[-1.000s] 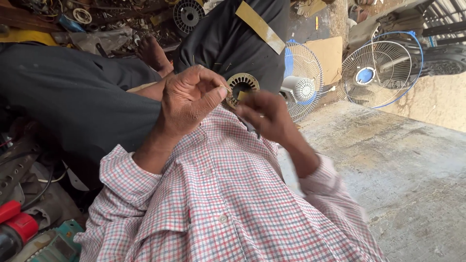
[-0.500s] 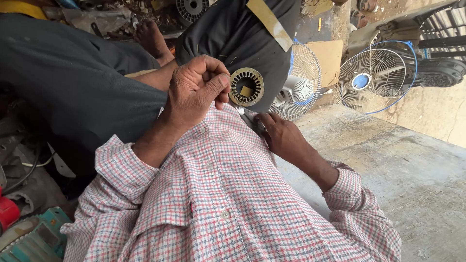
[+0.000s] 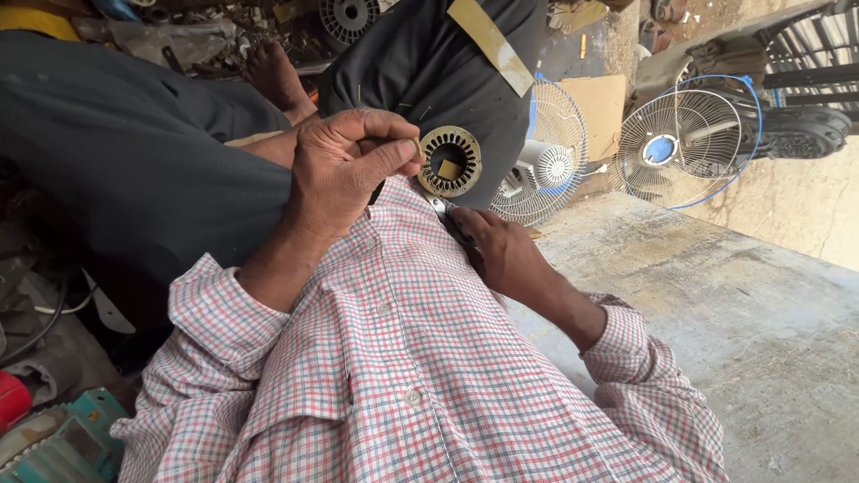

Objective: The person sits cross-legged and uses scissors to cut small pieces of yellow insulating tape. They wrap the tape around the slots of a cylindrical metal stator component, repeating the process for several slots.

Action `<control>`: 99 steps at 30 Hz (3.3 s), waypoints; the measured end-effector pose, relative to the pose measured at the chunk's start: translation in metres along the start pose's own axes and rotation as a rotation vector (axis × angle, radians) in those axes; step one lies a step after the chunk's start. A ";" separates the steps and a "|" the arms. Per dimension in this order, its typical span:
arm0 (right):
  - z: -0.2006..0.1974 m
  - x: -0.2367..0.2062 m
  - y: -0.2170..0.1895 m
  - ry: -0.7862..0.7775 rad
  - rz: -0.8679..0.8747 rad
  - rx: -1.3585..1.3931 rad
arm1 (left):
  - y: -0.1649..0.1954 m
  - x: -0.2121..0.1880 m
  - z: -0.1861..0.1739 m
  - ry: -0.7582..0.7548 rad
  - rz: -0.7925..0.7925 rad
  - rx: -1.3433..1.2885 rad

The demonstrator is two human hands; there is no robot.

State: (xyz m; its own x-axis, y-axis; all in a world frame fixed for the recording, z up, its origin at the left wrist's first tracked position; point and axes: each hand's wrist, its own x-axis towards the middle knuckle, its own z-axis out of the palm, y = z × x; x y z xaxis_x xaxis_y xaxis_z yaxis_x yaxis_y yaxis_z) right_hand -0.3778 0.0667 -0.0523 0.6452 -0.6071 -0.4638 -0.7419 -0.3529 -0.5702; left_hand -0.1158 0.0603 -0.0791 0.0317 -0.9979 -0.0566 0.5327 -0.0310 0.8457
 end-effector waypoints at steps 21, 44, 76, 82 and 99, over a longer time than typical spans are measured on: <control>0.008 0.035 -0.005 -0.085 -0.170 1.333 | 0.007 0.014 0.011 0.101 0.067 0.276; 0.017 0.037 -0.007 -0.007 -0.159 1.196 | 0.003 0.018 0.003 0.085 0.034 0.367; -0.031 0.011 -0.008 0.176 -0.267 0.088 | 0.027 0.003 0.029 0.083 0.213 0.540; -0.015 0.033 -0.020 0.322 -0.043 1.515 | 0.040 -0.016 0.048 -0.254 0.874 1.245; -0.010 0.034 -0.032 0.579 -0.254 1.146 | 0.035 -0.010 0.040 -0.129 0.148 0.595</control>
State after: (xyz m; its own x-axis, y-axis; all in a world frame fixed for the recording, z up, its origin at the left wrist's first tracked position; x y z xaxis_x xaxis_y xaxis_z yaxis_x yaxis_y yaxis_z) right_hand -0.3343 0.0497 -0.0430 0.3587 -0.9311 -0.0655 0.1487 0.1263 -0.9808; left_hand -0.1312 0.0666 -0.0281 -0.0529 -0.9917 0.1172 -0.0332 0.1190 0.9923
